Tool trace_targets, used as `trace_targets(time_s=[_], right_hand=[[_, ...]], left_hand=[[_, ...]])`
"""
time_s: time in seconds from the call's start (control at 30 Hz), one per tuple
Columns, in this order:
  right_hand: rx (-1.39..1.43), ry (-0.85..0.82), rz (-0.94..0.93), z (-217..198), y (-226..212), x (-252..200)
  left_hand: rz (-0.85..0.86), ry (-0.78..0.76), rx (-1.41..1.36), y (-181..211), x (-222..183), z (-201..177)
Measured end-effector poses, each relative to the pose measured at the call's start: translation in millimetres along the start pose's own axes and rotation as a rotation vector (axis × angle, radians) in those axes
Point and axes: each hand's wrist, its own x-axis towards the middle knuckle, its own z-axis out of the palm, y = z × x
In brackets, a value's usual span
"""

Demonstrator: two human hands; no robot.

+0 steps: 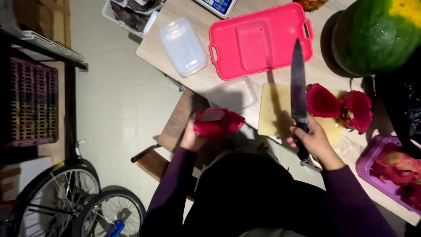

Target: Peeling and cutting a dragon fruit into pieces and placing them into a plastic container.

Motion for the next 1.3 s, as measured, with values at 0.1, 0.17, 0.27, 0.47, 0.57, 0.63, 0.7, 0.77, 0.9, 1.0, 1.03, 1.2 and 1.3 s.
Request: trace_targets(time_s=[0.1,0.17,0.27,0.47,0.57,0.63,0.7,0.77,0.9,1.0,1.03,1.2,1.3], right_hand=[[-0.204,-0.015,-0.058,0.5,-0.8,-10.9],[-0.171,-0.017,-0.059,3.5,8.7,-9.8],[-0.145,-0.030,-0.083,9.1,-3.5,-16.0],[-0.315,-0.061,-0.234,-0.2,-8.6,-30.4],[-0.551,-0.070,-0.399,-10.2,-14.5,-34.2],[-0.686,-0.088,-0.463,-11.4,-23.1,-40.1],[-0.819,-0.134,-0.240,-9.8,-31.1,-47.4],[-0.812,-0.120,-0.377,-6.8,-27.6,-48.8],[-1.177,0.022,-0.727,-23.5,32.6,-33.8],[-1.044,-0.077,-0.708,-27.1,4.0,-55.5],[-1.041,-0.079,-0.705,-32.1,8.5,-54.4],[-0.967,-0.054,-0.846,-46.1,16.9,-50.9],[-0.967,-0.036,-0.910,-48.6,20.2,-45.9]], left_hand=[[-0.025,0.029,0.030,7.2,-44.3,38.1],[-0.041,0.045,0.055,7.5,-59.4,55.7],[-0.093,0.004,-0.030,3.9,-48.3,61.9],[-0.042,-0.244,-0.219,2.2,-46.2,95.6],[0.079,-0.260,-0.047,2.3,-37.2,81.3],[0.137,-0.307,0.053,1.0,-34.7,73.5],[0.254,-0.386,0.161,-0.7,-36.0,74.2],[0.354,-0.372,0.150,-9.5,-28.5,64.2],[0.487,-0.325,0.144,-28.0,-20.6,52.1],[0.529,-0.337,0.213,-32.8,-24.9,51.8],[0.528,-0.334,0.216,-34.6,-31.8,58.5],[0.601,-0.361,0.289,-45.4,-47.0,72.1],[0.605,-0.337,0.284,-51.0,-43.4,63.7]])
